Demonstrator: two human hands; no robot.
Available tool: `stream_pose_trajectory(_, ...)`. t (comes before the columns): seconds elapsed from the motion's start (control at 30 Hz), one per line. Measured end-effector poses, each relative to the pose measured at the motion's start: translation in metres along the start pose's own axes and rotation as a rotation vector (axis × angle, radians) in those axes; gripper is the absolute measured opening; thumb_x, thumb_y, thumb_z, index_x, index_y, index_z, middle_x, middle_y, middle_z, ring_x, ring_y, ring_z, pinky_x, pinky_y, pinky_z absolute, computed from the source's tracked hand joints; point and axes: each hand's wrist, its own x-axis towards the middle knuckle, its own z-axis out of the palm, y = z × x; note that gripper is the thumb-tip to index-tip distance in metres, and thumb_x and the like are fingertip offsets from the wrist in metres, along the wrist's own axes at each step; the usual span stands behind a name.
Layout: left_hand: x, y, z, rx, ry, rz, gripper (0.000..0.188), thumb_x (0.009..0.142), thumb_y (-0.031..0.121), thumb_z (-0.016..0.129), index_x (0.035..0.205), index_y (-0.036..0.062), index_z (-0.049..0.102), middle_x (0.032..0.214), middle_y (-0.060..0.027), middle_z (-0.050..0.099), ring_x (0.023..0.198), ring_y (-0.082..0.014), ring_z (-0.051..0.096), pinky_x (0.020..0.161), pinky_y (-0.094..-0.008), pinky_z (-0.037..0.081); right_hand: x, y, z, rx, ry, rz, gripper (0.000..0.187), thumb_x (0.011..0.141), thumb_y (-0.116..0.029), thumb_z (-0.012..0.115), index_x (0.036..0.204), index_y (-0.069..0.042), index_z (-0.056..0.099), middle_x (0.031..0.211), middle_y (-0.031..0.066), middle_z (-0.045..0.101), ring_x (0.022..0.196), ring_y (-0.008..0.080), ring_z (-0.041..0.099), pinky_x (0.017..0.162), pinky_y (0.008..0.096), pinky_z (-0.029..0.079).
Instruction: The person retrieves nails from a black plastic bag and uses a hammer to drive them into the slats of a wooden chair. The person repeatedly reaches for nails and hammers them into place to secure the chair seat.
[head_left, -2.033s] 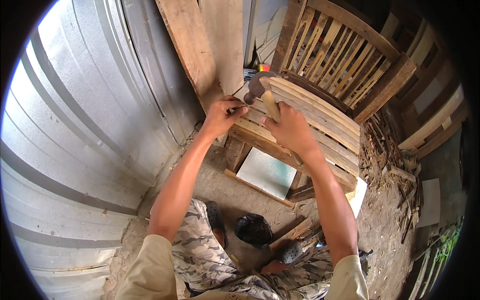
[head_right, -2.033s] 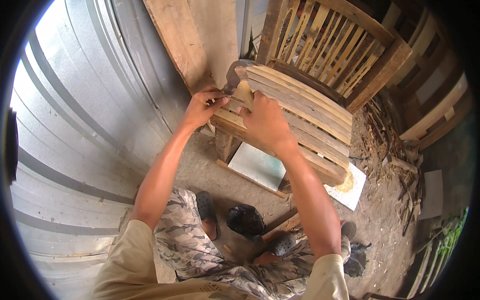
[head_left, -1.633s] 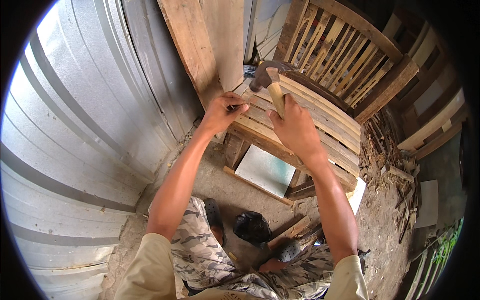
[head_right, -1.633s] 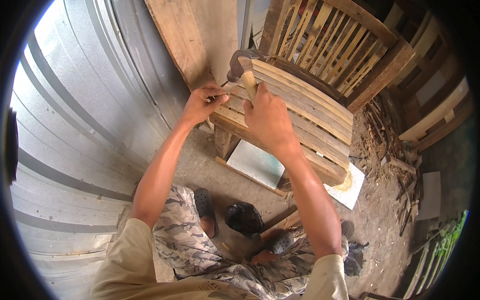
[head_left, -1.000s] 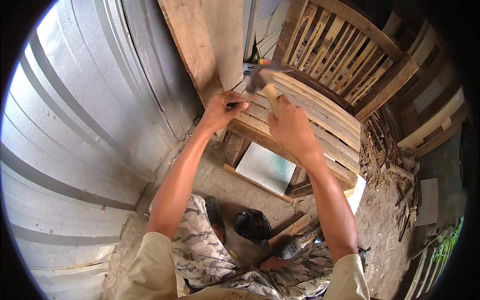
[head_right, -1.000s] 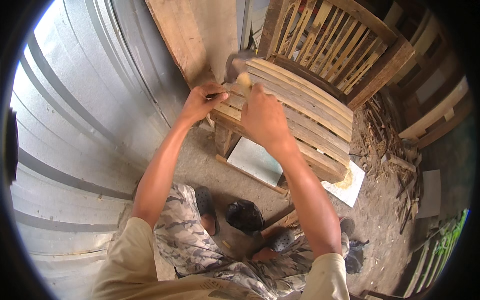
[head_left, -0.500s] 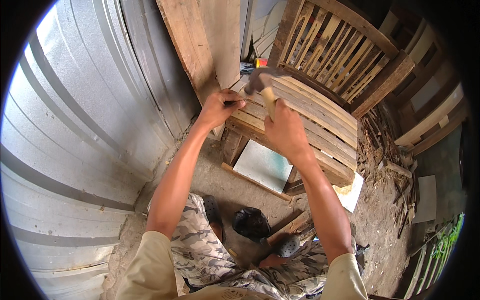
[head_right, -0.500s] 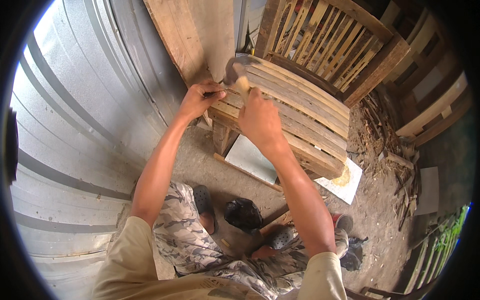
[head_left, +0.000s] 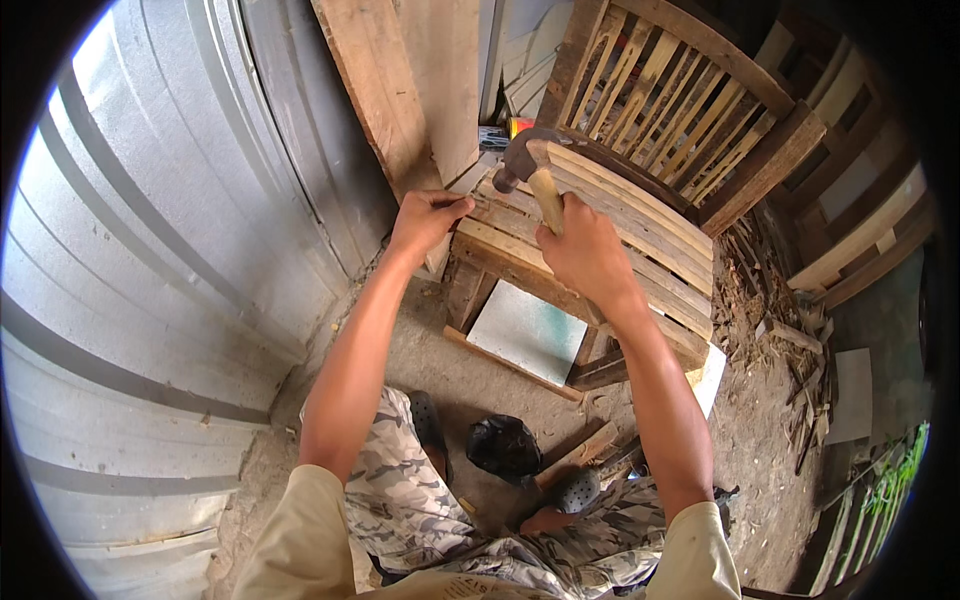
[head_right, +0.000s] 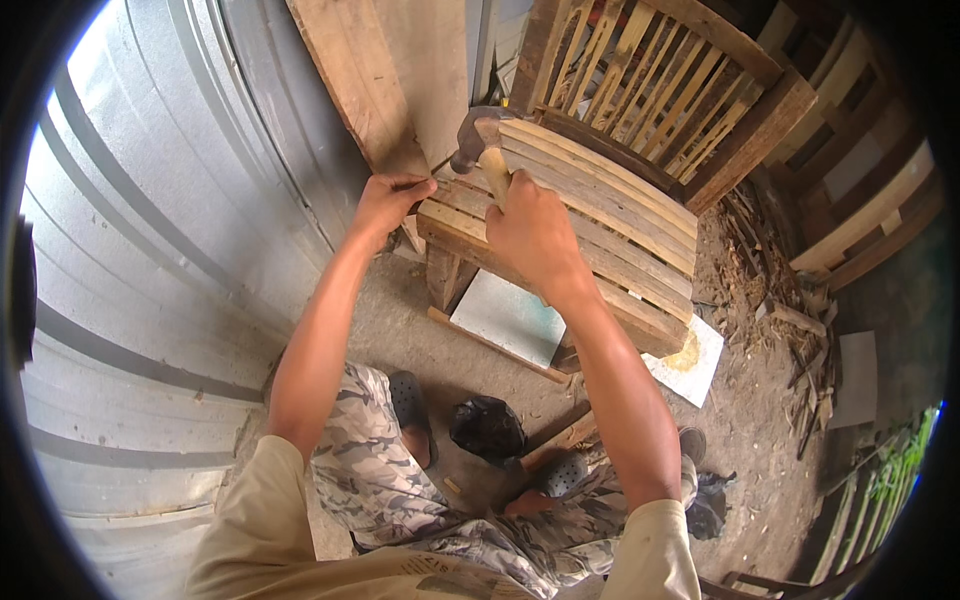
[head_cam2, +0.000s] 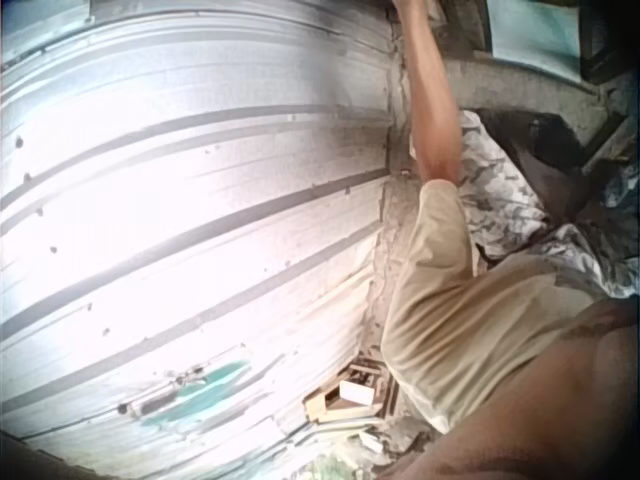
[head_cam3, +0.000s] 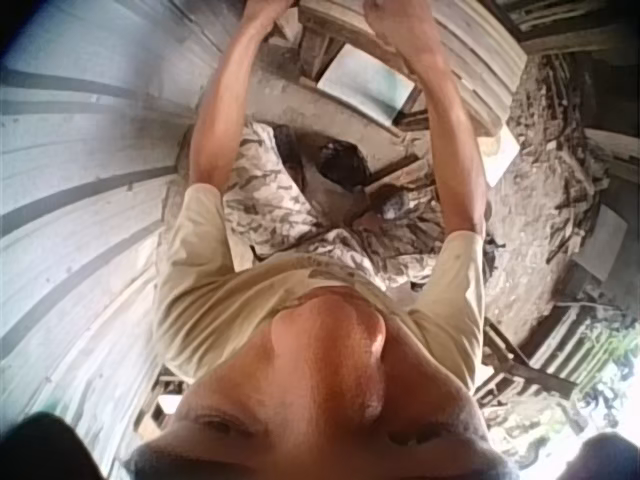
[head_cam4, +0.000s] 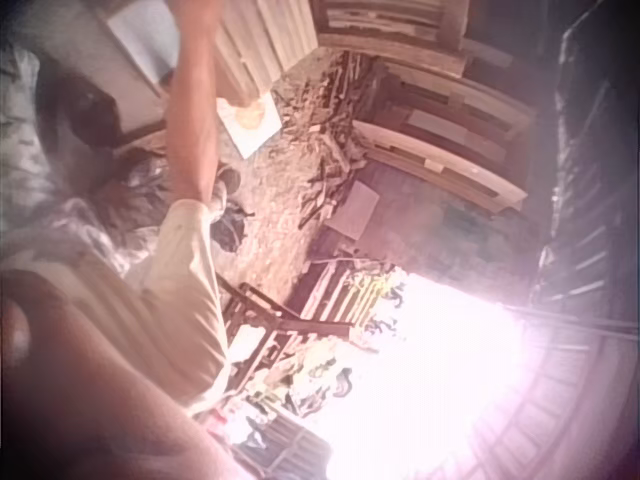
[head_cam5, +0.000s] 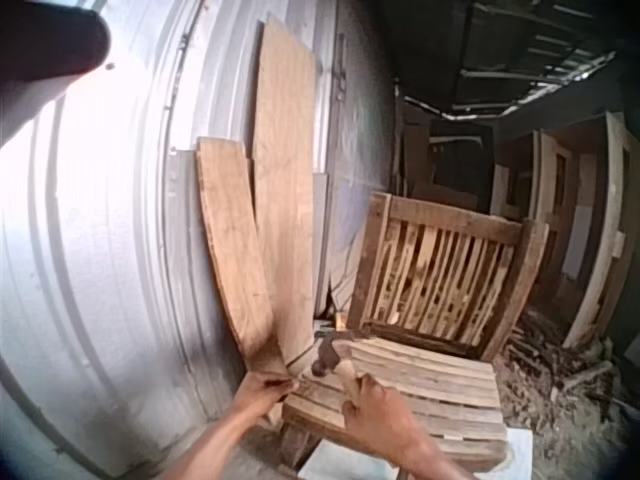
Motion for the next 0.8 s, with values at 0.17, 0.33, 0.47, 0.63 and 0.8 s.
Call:
stream_pose_trajectory(0.17,0.002,0.001,0.005,0.072,0.082,0.040,0.028,0.087,0.019,0.074,0.102,-0.0043,0.073,0.089,-0.0081,0.072,0.080,-0.0135,0.063,0.076,-0.0280,0.049,0.000,0.000,0.004,-0.001,0.034,-0.018,0.033,0.086,-0.013,0.061,0.104,0.014,0.053,0.085,0.0359,0.064,0.085,0.0490,0.065,0.080,0.0503,0.053)
stream_pose_trajectory(0.33,0.000,0.003,0.007,-0.005,0.100,-0.005,0.025,0.085,0.016,0.075,0.098,-0.0049,0.074,0.086,-0.0089,0.072,0.077,-0.0131,0.063,0.074,-0.0269,0.049,0.003,0.006,0.004,-0.018,0.028,-0.071,0.031,0.087,-0.012,0.061,0.103,0.012,0.053,0.083,0.0346,0.064,0.082,0.0493,0.065,0.078,0.0502,0.053)
stream_pose_trajectory(0.47,0.000,0.001,0.005,-0.112,0.099,-0.071,0.024,0.084,0.015,0.076,0.098,-0.0052,0.074,0.089,-0.0105,0.072,0.079,-0.0150,0.065,0.075,-0.0286,0.051,0.005,-0.005,-0.001,0.004,0.129,-0.121,0.029,0.088,-0.013,0.060,0.101,0.012,0.052,0.080,0.0342,0.064,0.079,0.0494,0.064,0.075,0.0514,0.053)
stream_pose_trajectory(0.63,-0.002,0.004,0.007,-0.223,0.095,-0.155,0.031,0.083,0.015,0.076,0.104,-0.0076,0.071,0.097,-0.0130,0.072,0.085,-0.0192,0.067,0.079,-0.0304,0.051,0.005,-0.012,0.009,0.026,0.122,-0.066,0.025,0.088,-0.010,0.058,0.099,0.010,0.051,0.078,0.0339,0.063,0.077,0.0502,0.064,0.072,0.0532,0.053)
stream_pose_trajectory(0.8,0.000,0.002,0.003,-0.258,0.082,-0.172,0.031,0.082,0.014,0.075,0.102,-0.0096,0.070,0.097,-0.0138,0.071,0.087,-0.0197,0.067,0.080,-0.0313,0.051,0.014,0.001,0.006,-0.161,-0.017,-0.209,0.021,0.088,-0.008,0.056,0.098,0.009,0.048,0.073,0.0326,0.063,0.073,0.0505,0.064,0.071,0.0535,0.053)
